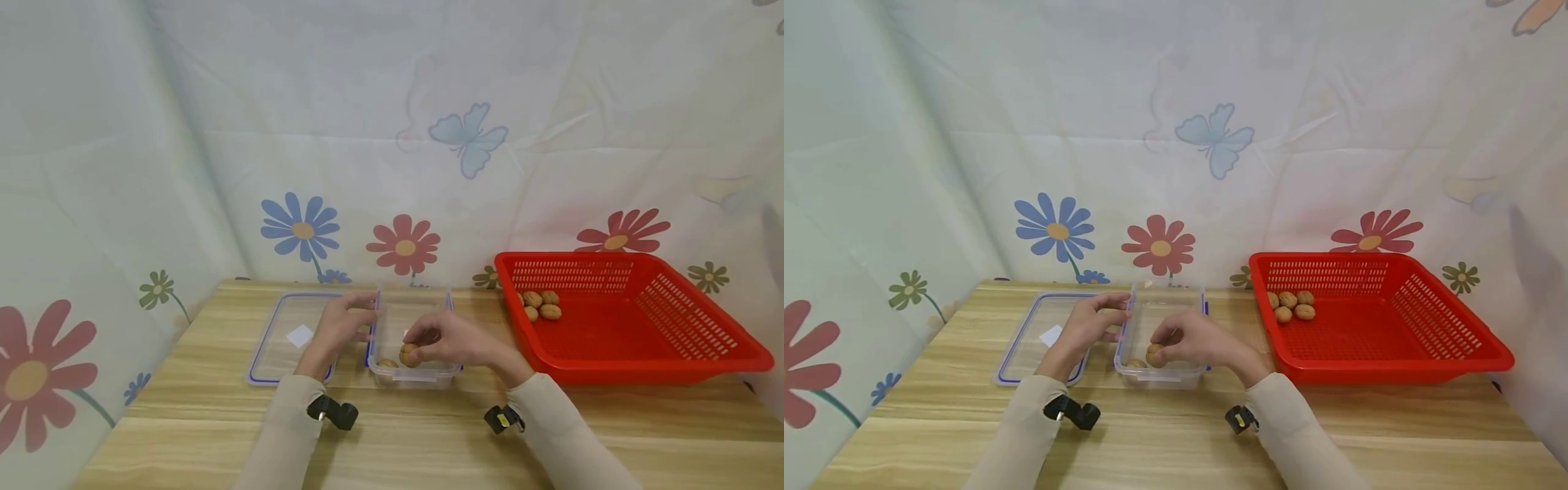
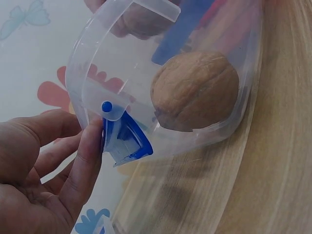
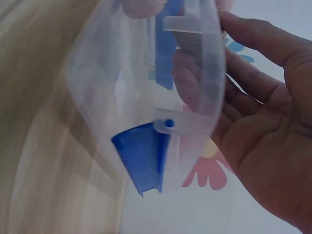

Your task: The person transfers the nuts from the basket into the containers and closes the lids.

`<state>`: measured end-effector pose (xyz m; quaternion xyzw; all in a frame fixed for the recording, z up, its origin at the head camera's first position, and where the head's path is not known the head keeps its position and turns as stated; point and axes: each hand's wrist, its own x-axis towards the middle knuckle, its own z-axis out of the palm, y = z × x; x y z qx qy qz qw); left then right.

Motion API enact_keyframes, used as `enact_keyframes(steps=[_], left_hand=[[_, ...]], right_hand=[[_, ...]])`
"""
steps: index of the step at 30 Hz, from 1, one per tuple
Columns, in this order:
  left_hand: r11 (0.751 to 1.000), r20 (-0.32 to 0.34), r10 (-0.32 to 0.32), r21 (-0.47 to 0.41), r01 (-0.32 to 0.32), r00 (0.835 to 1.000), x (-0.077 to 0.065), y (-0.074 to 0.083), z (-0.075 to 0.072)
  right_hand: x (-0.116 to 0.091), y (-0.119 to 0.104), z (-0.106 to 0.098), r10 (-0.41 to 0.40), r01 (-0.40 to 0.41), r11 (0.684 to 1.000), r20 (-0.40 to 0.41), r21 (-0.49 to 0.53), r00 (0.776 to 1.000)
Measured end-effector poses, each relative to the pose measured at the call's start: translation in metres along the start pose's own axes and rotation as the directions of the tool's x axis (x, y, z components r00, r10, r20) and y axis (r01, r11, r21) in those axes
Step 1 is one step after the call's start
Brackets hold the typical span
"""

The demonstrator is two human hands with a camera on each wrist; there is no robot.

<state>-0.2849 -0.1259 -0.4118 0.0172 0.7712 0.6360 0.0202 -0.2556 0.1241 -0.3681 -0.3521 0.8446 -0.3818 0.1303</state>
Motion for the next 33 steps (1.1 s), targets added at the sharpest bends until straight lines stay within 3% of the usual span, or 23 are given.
enact_keyframes(steps=[6, 14, 33], left_hand=[[1.0, -0.002, 0.002, -0.009, -0.002, 1.0, 0.0, 0.0, 0.0], [1.0, -0.002, 0.001, -0.007, -0.001, 1.0, 0.0, 0.0, 0.0], [1.0, -0.007, -0.018, 0.012, 0.018, 1.0, -0.001, 0.001, 0.0]], right_hand=[[0.004, 0.004, 0.006, 0.014, -0.013, 0.998, 0.012, -0.069, 1.0], [0.005, 0.004, 0.011, 0.02, -0.018, 0.998, 0.049, -0.056, 0.999], [0.01, 0.004, 0.016, -0.01, 0.022, 0.988, 0.078, -0.154, 0.997]])
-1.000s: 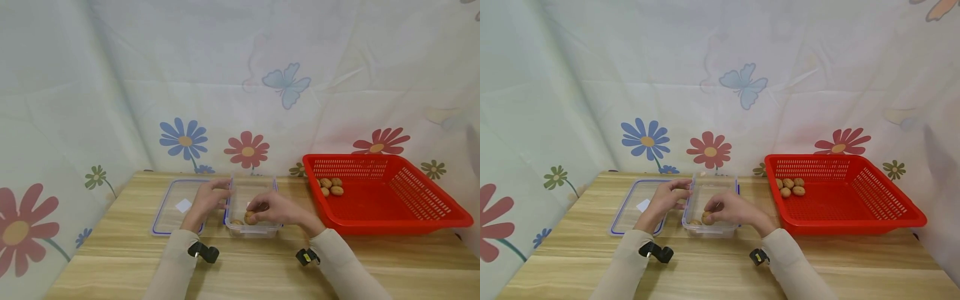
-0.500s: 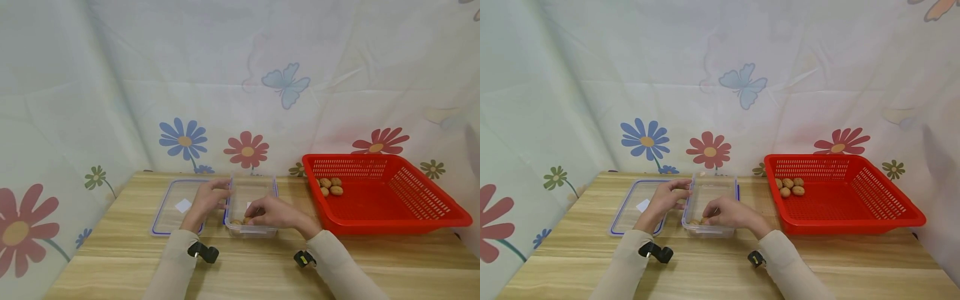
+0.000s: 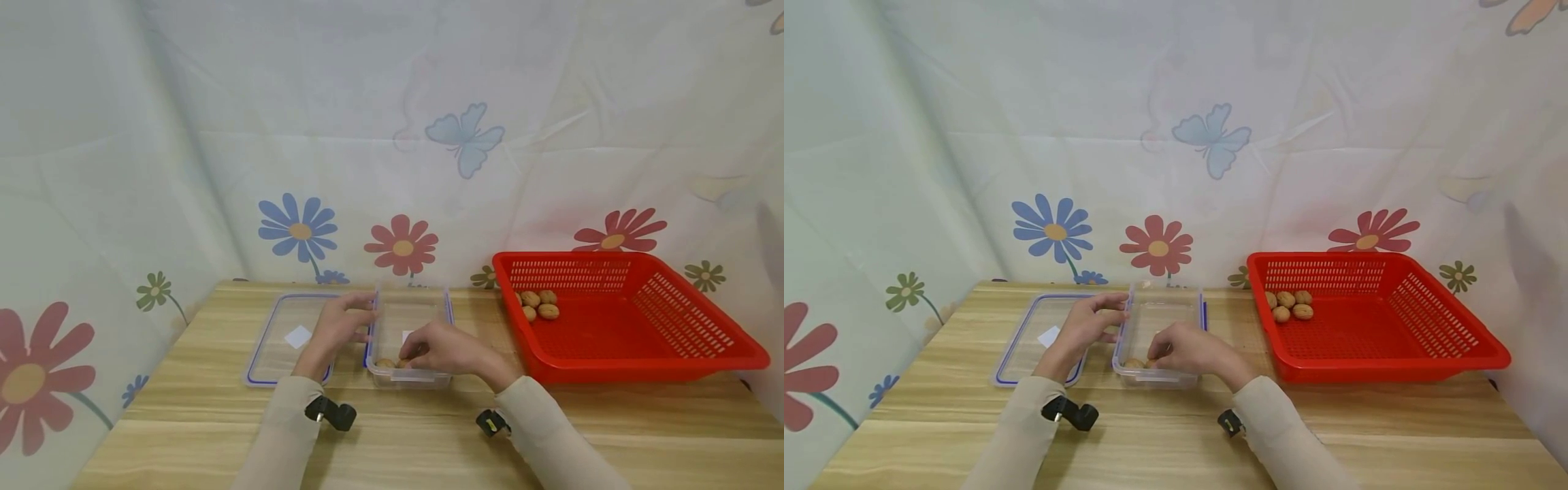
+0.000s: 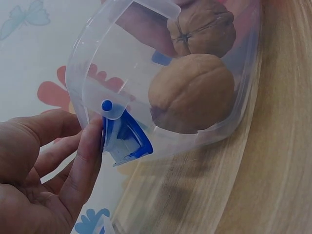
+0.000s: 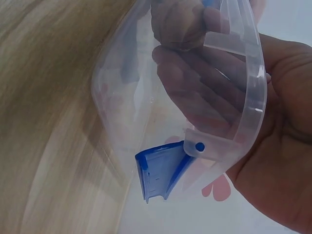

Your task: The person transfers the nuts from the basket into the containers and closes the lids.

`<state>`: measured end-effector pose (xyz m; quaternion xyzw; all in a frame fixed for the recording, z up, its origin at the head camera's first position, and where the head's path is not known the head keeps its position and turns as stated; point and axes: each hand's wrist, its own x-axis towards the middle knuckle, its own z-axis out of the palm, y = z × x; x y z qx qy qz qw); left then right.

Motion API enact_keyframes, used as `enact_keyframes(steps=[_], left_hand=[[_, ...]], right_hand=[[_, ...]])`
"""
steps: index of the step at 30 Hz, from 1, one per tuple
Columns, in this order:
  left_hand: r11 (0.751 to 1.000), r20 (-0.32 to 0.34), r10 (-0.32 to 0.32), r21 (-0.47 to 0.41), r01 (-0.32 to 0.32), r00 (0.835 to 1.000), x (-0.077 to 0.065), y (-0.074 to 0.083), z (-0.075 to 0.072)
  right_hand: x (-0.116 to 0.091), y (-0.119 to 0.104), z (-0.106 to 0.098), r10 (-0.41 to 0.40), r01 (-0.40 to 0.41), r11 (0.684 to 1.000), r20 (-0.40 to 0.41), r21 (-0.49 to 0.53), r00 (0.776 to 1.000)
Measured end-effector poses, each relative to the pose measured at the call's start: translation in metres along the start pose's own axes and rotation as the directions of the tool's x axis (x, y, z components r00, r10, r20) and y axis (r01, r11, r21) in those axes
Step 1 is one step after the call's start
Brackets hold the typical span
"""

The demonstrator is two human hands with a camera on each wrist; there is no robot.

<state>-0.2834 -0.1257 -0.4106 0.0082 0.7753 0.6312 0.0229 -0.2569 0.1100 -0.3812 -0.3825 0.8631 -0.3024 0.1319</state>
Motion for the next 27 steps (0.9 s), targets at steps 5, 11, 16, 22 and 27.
enact_keyframes(steps=[5, 11, 16, 22, 27], left_hand=[[1.0, -0.002, -0.002, 0.004, 0.002, 1.0, 0.0006, -0.0004, 0.0005], [1.0, 0.002, 0.009, -0.005, -0.009, 1.0, 0.0017, -0.0005, 0.0007], [1.0, 0.001, 0.006, 0.005, -0.006, 1.0, 0.0023, -0.0008, 0.0002], [1.0, 0.002, 0.016, -0.004, -0.016, 1.0, 0.0018, -0.0001, -0.0002], [1.0, 0.003, 0.011, -0.013, -0.011, 1.0, 0.0019, -0.0011, -0.0002]], right_hand=[[0.0004, -0.001, 0.0007, -0.004, 0.005, 1.0, 0.008, -0.024, 1.0], [0.0006, -0.0014, 0.0009, -0.009, 0.009, 1.0, 0.004, -0.03, 1.0], [-0.0001, -0.0016, 0.0, 0.005, -0.005, 0.999, -0.005, -0.038, 1.0], [-0.0009, -0.0023, -0.0005, 0.046, -0.048, 0.998, -0.035, -0.041, 0.998], [-0.0033, -0.0038, -0.0027, 0.068, -0.071, 0.997, -0.076, -0.04, 0.995]])
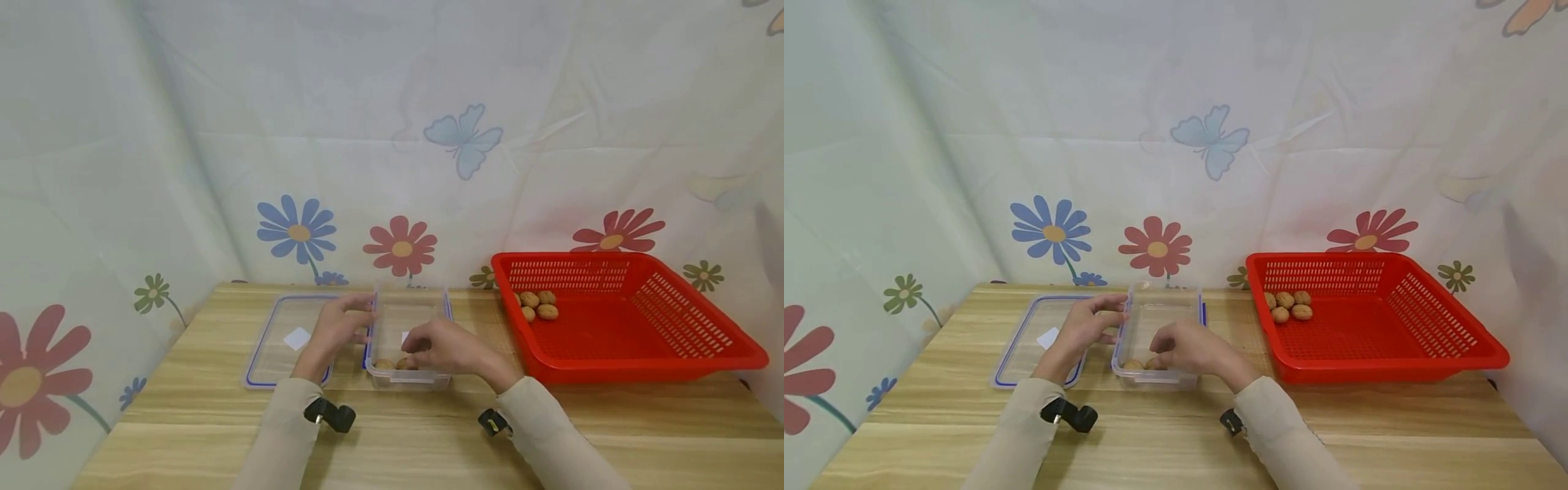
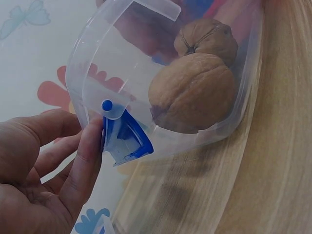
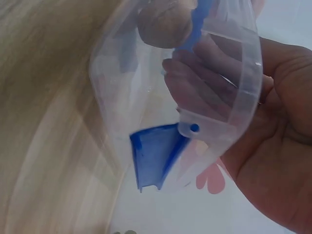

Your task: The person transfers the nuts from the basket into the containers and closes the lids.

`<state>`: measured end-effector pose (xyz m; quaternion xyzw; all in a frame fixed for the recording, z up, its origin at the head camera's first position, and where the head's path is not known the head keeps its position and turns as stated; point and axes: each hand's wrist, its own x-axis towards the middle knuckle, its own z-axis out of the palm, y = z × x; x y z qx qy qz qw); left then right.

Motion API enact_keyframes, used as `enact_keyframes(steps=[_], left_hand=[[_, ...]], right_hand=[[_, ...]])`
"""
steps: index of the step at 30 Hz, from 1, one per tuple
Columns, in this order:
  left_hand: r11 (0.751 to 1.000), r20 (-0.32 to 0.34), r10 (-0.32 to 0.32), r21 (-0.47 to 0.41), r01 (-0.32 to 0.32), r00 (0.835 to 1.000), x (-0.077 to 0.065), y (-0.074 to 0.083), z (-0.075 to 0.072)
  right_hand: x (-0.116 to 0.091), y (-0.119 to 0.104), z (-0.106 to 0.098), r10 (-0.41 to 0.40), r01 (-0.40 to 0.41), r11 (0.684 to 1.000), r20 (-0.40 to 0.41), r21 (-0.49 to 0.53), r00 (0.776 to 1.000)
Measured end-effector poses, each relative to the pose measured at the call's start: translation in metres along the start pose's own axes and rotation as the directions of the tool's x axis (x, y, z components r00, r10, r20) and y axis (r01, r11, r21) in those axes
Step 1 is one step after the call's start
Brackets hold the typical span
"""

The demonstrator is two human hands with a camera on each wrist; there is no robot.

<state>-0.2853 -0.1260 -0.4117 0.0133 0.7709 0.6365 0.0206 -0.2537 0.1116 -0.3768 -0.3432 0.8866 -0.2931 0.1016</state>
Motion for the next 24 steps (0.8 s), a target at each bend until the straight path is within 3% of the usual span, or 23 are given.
enact_keyframes(steps=[11, 24], left_hand=[[1.0, 0.007, 0.008, -0.014, -0.007, 1.0, -0.001, -0.001, 0.002], [1.0, 0.008, 0.016, -0.018, -0.016, 1.0, -0.002, -0.002, 0.0]], right_hand=[[-0.013, -0.009, -0.023, 0.02, -0.018, 1.0, -0.085, 0.02, 0.996], [-0.034, -0.023, -0.076, 0.043, -0.048, 0.999, -0.226, -0.019, 0.973]])
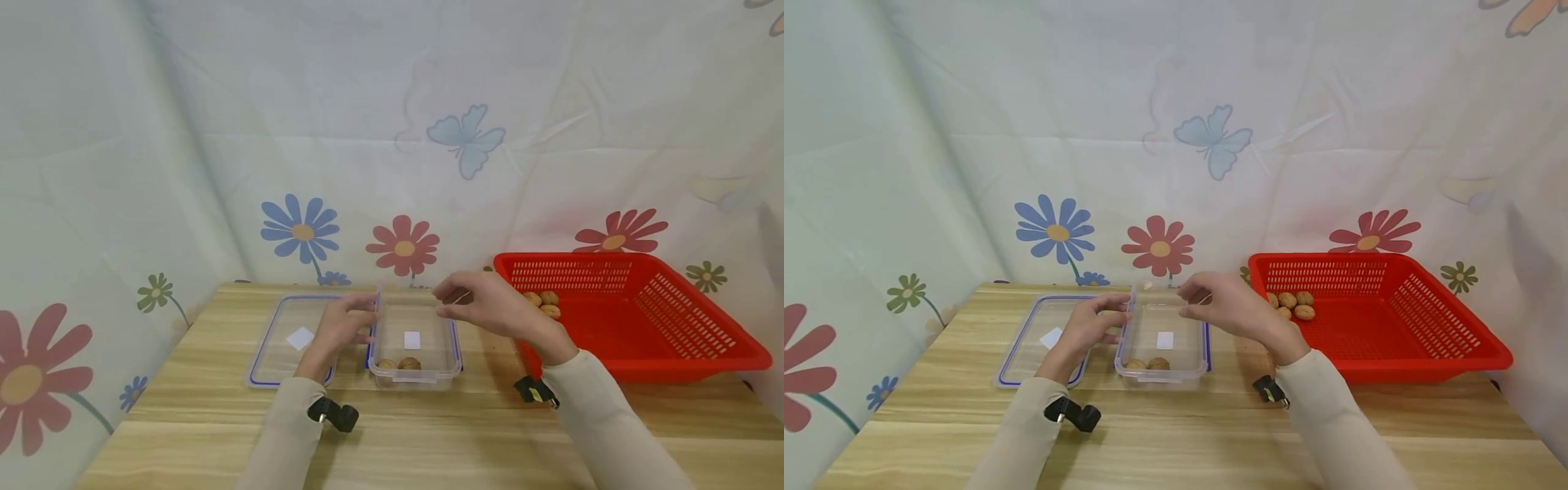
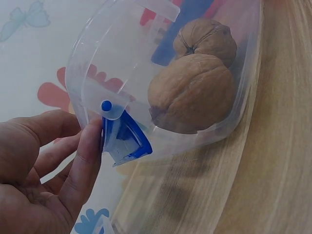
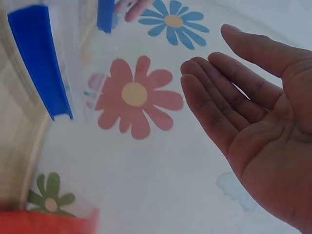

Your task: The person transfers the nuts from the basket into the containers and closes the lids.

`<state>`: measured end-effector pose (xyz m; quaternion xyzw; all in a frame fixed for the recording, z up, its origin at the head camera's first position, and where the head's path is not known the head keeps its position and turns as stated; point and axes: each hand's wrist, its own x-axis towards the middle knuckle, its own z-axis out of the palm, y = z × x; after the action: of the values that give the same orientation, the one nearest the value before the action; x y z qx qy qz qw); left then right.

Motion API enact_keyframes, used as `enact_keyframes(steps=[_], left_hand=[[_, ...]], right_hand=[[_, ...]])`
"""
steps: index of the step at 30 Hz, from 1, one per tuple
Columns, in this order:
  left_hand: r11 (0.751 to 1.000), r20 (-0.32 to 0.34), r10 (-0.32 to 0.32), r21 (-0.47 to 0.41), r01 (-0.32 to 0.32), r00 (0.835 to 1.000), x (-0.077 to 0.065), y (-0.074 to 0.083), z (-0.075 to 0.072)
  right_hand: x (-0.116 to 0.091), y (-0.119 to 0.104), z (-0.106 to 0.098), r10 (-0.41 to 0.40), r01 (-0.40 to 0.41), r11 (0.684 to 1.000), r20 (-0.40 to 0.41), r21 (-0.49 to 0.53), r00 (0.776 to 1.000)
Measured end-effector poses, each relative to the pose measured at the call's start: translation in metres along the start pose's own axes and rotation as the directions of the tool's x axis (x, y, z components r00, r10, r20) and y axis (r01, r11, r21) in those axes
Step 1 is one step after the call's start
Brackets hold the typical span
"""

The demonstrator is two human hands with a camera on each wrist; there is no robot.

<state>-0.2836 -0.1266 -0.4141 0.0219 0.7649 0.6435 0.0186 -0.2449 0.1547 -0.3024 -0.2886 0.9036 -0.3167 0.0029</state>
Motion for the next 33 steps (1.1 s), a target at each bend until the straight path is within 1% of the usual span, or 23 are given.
enact_keyframes(steps=[7, 15, 19, 26, 33], left_hand=[[1.0, 0.002, 0.007, -0.008, -0.007, 1.0, -0.001, 0.0, 0.0], [1.0, -0.008, -0.004, -0.004, 0.004, 1.0, 0.0, 0.0, 0.001], [1.0, -0.007, 0.0, 0.006, 0.0, 1.0, 0.0, 0.0, 0.0], [1.0, -0.011, -0.007, 0.004, 0.007, 1.0, -0.001, 0.001, -0.001], [1.0, -0.009, -0.012, 0.015, 0.012, 1.0, -0.001, 0.002, 0.0]], right_hand=[[-0.005, -0.002, -0.032, 0.005, -0.007, 0.999, -0.053, -0.047, 0.999], [-0.009, 0.005, -0.066, 0.03, -0.037, 0.994, -0.07, -0.1, 0.997], [-0.009, 0.015, -0.08, 0.062, -0.069, 0.99, -0.057, -0.125, 0.996], [-0.004, 0.037, -0.098, 0.118, -0.122, 0.983, -0.037, -0.134, 0.992], [-0.005, 0.064, -0.112, 0.201, -0.204, 0.97, -0.034, -0.135, 0.979]])
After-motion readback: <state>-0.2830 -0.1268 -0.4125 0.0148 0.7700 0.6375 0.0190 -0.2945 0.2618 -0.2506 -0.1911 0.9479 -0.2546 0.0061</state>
